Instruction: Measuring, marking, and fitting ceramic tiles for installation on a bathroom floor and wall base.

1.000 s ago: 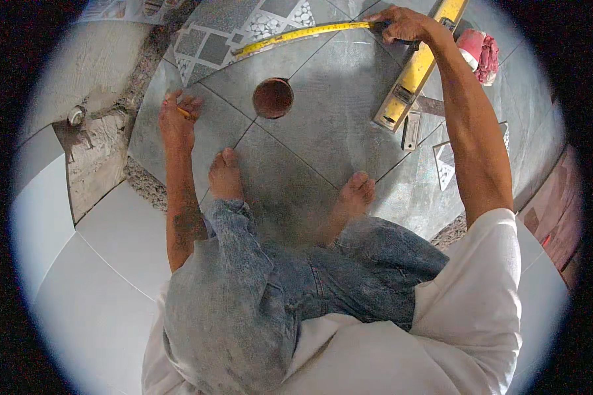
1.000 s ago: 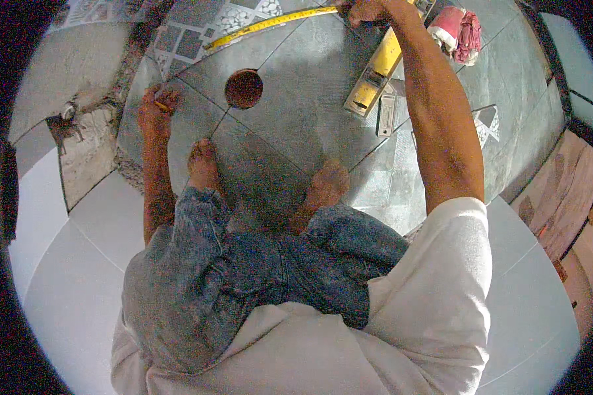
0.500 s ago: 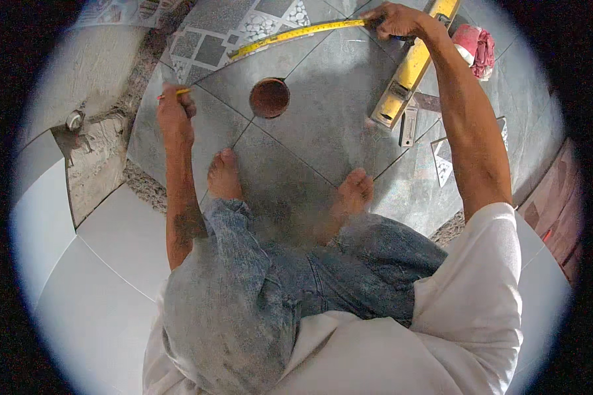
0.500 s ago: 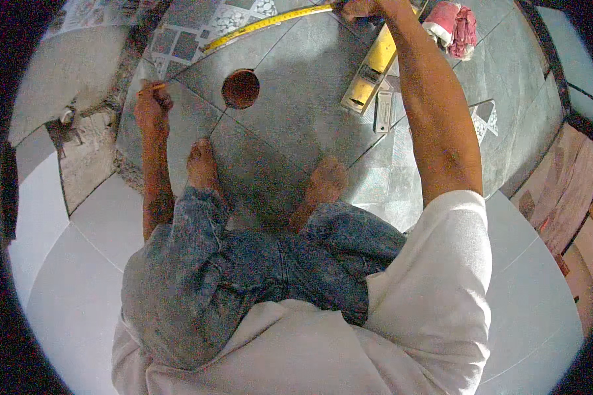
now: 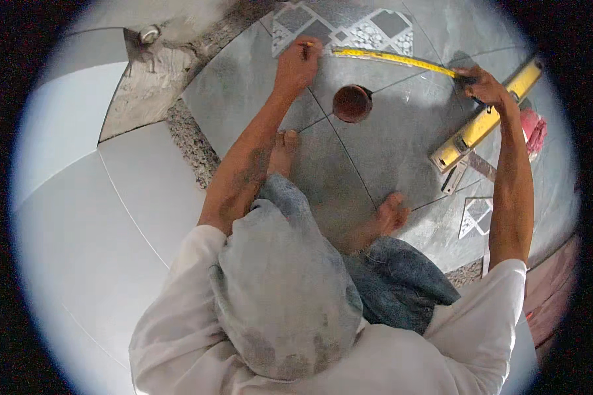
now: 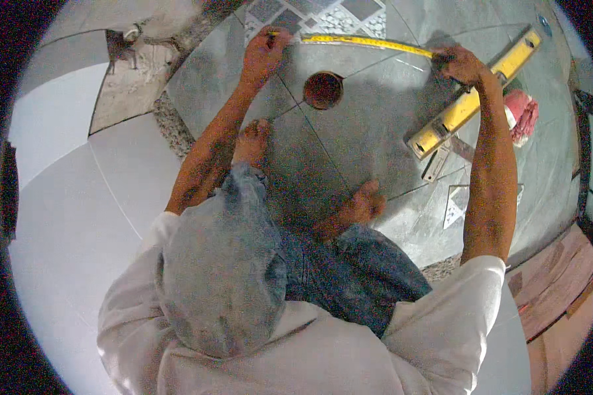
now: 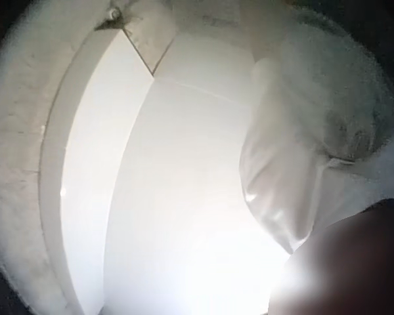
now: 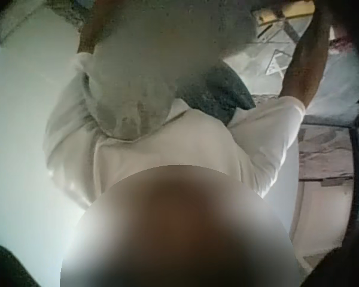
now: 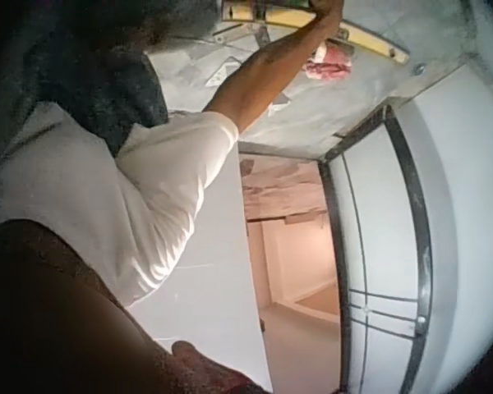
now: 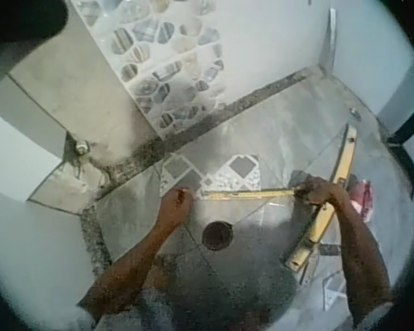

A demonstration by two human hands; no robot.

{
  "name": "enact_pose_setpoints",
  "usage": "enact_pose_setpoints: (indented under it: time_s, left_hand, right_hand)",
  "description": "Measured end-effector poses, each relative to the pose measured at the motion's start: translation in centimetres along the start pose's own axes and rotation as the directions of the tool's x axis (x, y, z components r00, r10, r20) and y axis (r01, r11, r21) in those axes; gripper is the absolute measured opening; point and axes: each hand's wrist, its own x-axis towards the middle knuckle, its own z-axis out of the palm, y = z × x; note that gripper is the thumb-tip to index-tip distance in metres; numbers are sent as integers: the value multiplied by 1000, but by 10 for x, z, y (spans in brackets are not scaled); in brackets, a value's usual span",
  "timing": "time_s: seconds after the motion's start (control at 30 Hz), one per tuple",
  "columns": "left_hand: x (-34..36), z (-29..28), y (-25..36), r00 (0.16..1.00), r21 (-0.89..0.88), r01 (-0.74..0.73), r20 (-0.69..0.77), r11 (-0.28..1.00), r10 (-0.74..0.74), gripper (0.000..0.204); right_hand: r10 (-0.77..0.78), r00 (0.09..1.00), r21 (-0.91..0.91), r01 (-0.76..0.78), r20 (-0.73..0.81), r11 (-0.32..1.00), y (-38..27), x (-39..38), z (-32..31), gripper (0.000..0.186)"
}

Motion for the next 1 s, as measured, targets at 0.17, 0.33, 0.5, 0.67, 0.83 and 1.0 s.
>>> enact_pose_setpoints:
  time_s: [0.17,0.33,0.5,0.67,0.83,1.0]
  left_hand:
    - [2,2,-4,998,-2,-23,63,1000,23,29]
    - [0,5,-6,994,-4,18,112,1000,-18,29]
    - [1,9,-4,993,-58,-27,111,998,33,30]
    - [2,11,-3,993,71,-31,118,997,23,30]
    - [7,12,-2,987,100,-67,155,993,51,30]
    - [10,13,-1,971,175,-39,238,984,-4,30]
  right_hand:
    - [-130,987,267,152,-99,952,12,1,3,57]
    - [-95,983,245,132,-157,961,-2,-9,3,63]
    - [81,996,51,-79,-30,996,-21,-8,-8,58]
    - [24,999,103,-27,36,994,-20,-5,-14,62]
    - [-178,983,-30,176,-55,984,-6,-4,-2,52]
    - [-193,940,-90,175,-280,980,-4,-6,4,54]
